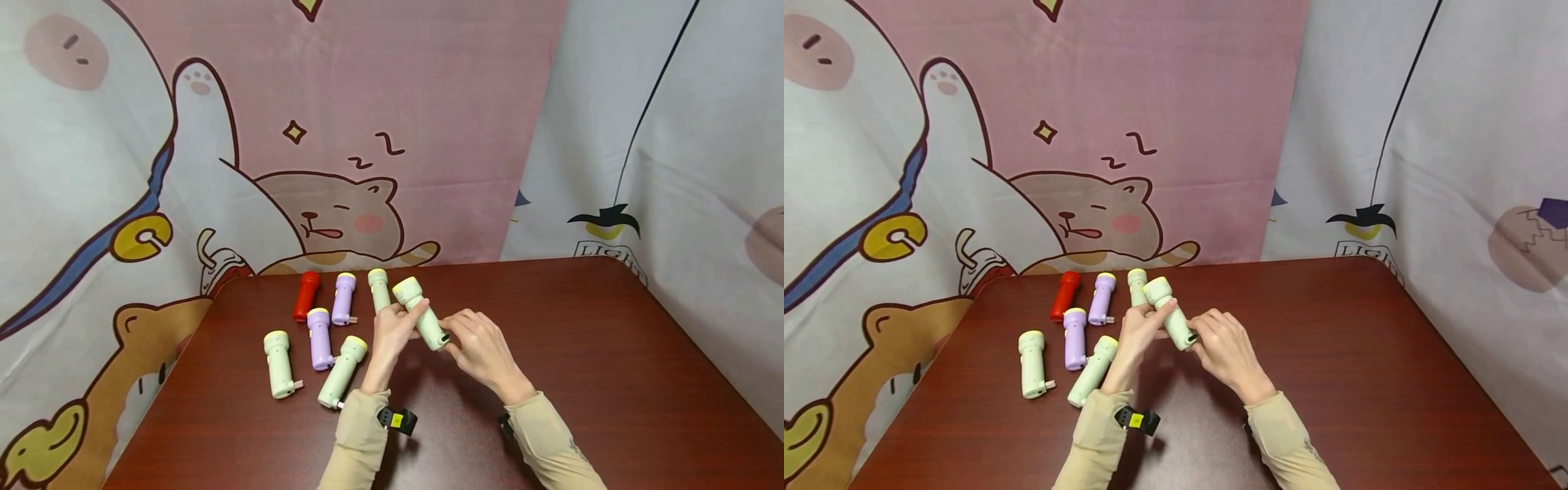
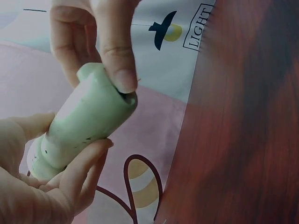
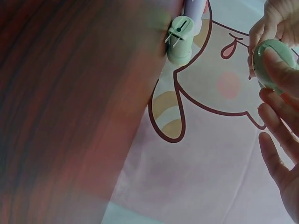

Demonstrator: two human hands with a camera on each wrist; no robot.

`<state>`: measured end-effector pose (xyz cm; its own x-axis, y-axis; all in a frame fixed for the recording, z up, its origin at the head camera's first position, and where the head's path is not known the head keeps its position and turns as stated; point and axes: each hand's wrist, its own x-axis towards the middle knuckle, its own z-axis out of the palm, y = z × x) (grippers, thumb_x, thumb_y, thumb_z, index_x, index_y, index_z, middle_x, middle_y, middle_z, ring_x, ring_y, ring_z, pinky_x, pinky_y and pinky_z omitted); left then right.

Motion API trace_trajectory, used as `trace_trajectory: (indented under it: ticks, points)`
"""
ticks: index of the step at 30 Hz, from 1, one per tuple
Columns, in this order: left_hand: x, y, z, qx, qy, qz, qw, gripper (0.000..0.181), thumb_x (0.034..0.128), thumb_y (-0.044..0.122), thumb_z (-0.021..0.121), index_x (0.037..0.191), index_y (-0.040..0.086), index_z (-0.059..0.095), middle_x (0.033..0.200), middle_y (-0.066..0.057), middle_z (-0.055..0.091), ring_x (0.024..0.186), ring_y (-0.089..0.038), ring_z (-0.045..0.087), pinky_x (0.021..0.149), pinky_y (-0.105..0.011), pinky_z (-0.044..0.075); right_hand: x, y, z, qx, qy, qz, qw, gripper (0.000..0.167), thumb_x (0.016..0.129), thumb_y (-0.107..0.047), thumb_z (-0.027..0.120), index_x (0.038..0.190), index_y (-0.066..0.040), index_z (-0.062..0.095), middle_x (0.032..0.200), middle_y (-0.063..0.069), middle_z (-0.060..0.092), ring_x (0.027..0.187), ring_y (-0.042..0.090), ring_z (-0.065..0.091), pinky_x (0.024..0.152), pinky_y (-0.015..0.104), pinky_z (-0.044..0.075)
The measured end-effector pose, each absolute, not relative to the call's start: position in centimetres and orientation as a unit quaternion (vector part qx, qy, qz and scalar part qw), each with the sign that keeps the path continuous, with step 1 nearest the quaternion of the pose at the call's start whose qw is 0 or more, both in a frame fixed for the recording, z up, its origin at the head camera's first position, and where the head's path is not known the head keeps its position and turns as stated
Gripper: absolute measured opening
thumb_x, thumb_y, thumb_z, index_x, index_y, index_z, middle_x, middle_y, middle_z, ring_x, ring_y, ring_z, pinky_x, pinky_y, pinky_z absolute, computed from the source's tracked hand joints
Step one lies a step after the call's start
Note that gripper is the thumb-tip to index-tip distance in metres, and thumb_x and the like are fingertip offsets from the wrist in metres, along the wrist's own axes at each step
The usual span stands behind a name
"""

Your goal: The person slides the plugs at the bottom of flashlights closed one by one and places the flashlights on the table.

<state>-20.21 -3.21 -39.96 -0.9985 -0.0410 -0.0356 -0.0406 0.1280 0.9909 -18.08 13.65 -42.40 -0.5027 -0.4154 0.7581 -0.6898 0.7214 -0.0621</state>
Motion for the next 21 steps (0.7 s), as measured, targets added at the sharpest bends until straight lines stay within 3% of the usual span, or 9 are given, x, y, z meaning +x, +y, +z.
trace_trajectory:
  ticks: [6, 10, 21]
  points:
    - [-20.1, -3.0, -39.8, -0.029, -0.743, -0.667, -0.037, 0.040, 0.0842, 0.019, 0.070, 0.110, -0.009, 0.058, 0.100, -0.024, 0.069, 0.077, -0.013, 0.064, 0.075, -0.037, 0.057, -18.1, 14.1, -42.6, 0.311, -0.854, 0.193, 0.370, 0.042, 0.053, -0.004, 0.087, 0.090, -0.006, 0.068, 0.086, 0.002, 0.071, 0.084, 0.017, 0.063, 0.067, 0.032, 0.047]
    - [-20.3, -3.0, -39.9, -0.051, -0.753, -0.654, -0.054, 0.041, 0.0838, 0.010, 0.068, 0.116, -0.012, 0.054, 0.109, -0.028, 0.066, 0.087, -0.018, 0.064, 0.078, -0.035, 0.056, -18.1, 14.4, -42.6, 0.296, -0.862, 0.201, 0.358, 0.042, 0.054, -0.005, 0.088, 0.091, -0.007, 0.068, 0.087, 0.002, 0.071, 0.085, 0.017, 0.063, 0.067, 0.033, 0.048]
    - [-21.5, -1.4, -41.0, -0.029, -0.713, -0.697, -0.073, 0.044, 0.0795, 0.010, 0.073, 0.115, -0.010, 0.057, 0.105, -0.024, 0.068, 0.083, -0.016, 0.068, 0.080, -0.038, 0.057, -18.4, 15.9, -42.7, 0.238, -0.906, 0.208, 0.281, 0.045, 0.060, -0.015, 0.089, 0.099, -0.009, 0.067, 0.092, 0.004, 0.072, 0.085, 0.021, 0.064, 0.067, 0.038, 0.051]
